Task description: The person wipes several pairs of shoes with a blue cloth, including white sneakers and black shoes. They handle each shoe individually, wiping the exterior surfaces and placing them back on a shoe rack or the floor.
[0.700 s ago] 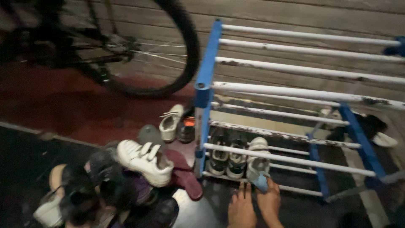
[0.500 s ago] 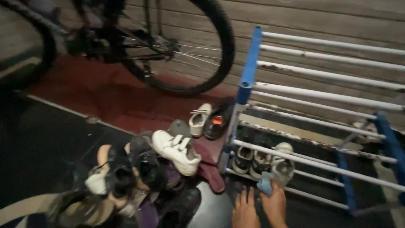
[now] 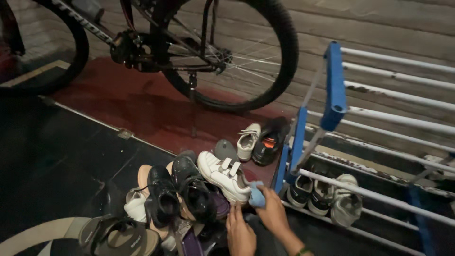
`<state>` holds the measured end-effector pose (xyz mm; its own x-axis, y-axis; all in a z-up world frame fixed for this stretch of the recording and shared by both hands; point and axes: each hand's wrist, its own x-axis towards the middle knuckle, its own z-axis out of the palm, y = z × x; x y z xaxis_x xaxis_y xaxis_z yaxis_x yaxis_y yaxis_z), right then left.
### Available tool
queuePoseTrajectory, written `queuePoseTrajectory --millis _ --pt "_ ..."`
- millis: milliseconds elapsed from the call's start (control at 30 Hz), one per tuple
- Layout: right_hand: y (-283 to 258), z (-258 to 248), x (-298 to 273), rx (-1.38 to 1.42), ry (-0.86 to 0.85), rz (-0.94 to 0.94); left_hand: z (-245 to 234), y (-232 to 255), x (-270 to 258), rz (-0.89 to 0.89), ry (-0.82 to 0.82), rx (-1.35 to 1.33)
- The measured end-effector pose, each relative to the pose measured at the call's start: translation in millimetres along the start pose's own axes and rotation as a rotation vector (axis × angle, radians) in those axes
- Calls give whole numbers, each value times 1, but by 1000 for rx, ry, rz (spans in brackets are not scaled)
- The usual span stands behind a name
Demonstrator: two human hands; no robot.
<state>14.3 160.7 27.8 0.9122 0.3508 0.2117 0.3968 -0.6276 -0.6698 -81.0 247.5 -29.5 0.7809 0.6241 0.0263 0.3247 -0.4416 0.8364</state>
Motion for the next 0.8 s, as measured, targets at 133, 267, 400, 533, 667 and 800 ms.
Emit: queuePoseTrajectory --millis 133,267,400,533,667,800 --pt "7 34 43 -122 -37 -50 3 1 17 14 -7 -31" --pt "14 57 62 -267 -165 -165 1 -1 25 4 -63 -55" --pt "2 58 55 -509 -302 -125 4 -14 30 -175 -128 -68" --pt "3 64 33 -559 -188 -329 35 -52 35 -38 96 -212" --pt "30 80 -7 -635 -141 -439 58 -87 40 -76 177 -365" --pt "56 75 -38 -622 -103 -472 65 -94 41 -138 155 -459"
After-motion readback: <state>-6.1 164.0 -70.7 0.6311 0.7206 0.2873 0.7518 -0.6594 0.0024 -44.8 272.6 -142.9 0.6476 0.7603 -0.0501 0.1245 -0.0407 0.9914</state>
